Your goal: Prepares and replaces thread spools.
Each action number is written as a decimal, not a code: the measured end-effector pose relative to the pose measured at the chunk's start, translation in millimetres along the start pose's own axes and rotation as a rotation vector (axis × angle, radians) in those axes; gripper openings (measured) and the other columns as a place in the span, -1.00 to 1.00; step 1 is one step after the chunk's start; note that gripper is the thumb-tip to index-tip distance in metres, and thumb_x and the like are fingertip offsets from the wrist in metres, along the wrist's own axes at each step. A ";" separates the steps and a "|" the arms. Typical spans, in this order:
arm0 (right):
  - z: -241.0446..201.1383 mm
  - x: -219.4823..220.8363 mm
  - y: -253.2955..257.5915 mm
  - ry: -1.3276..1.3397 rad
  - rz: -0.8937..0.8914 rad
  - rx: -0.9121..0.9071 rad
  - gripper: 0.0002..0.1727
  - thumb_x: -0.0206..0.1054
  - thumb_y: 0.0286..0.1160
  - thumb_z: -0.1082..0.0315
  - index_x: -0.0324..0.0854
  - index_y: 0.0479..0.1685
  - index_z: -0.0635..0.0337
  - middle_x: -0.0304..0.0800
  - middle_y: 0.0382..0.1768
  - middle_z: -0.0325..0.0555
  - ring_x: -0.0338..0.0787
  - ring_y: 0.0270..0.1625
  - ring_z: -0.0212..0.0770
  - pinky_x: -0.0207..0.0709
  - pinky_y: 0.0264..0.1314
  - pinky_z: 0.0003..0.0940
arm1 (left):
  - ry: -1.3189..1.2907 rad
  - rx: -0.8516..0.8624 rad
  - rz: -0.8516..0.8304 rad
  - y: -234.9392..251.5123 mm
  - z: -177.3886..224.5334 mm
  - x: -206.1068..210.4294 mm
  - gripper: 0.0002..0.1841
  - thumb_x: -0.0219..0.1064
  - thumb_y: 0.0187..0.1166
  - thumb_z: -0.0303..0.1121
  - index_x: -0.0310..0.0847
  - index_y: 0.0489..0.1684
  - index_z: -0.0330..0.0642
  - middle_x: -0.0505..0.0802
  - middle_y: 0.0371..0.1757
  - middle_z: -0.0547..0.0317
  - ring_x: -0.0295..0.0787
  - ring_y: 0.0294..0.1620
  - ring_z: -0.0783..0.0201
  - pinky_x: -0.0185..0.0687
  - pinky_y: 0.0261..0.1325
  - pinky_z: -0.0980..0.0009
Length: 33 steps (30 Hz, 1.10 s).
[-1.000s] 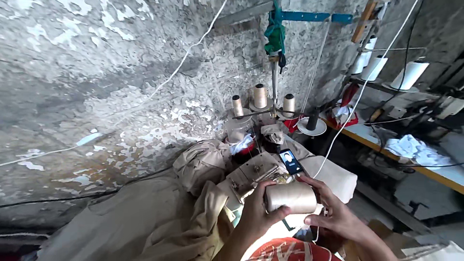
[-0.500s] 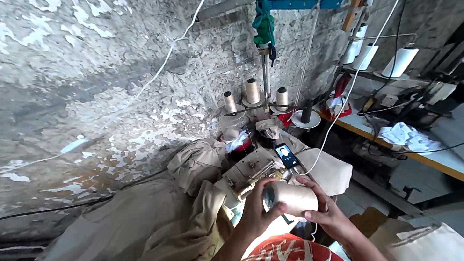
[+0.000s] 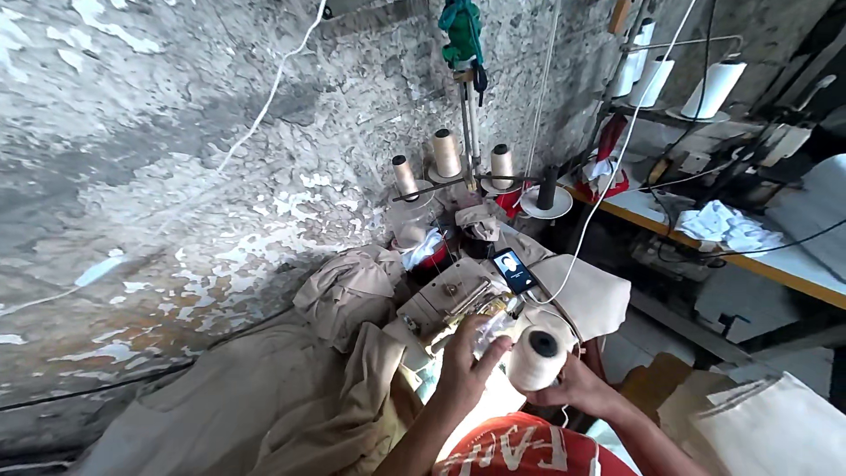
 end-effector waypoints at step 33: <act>123.6 -28.1 46.1 -0.277 0.508 0.049 0.14 0.64 0.20 0.27 0.00 0.81 0.47 0.11 0.75 0.47 0.21 0.78 0.29 0.25 0.73 0.11 | -0.255 -0.170 0.127 -10.2 -1.9 -13.3 -0.74 0.10 0.64 -0.67 0.38 0.24 -0.51 0.84 0.00 0.10 0.87 -0.33 0.44 0.87 -0.27 0.48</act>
Point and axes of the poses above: each hand's wrist, its own y-axis towards the middle knuckle, its own x-axis out of the palm, z = x × y, the point moved 1 cm from there along y, towards the middle knuckle
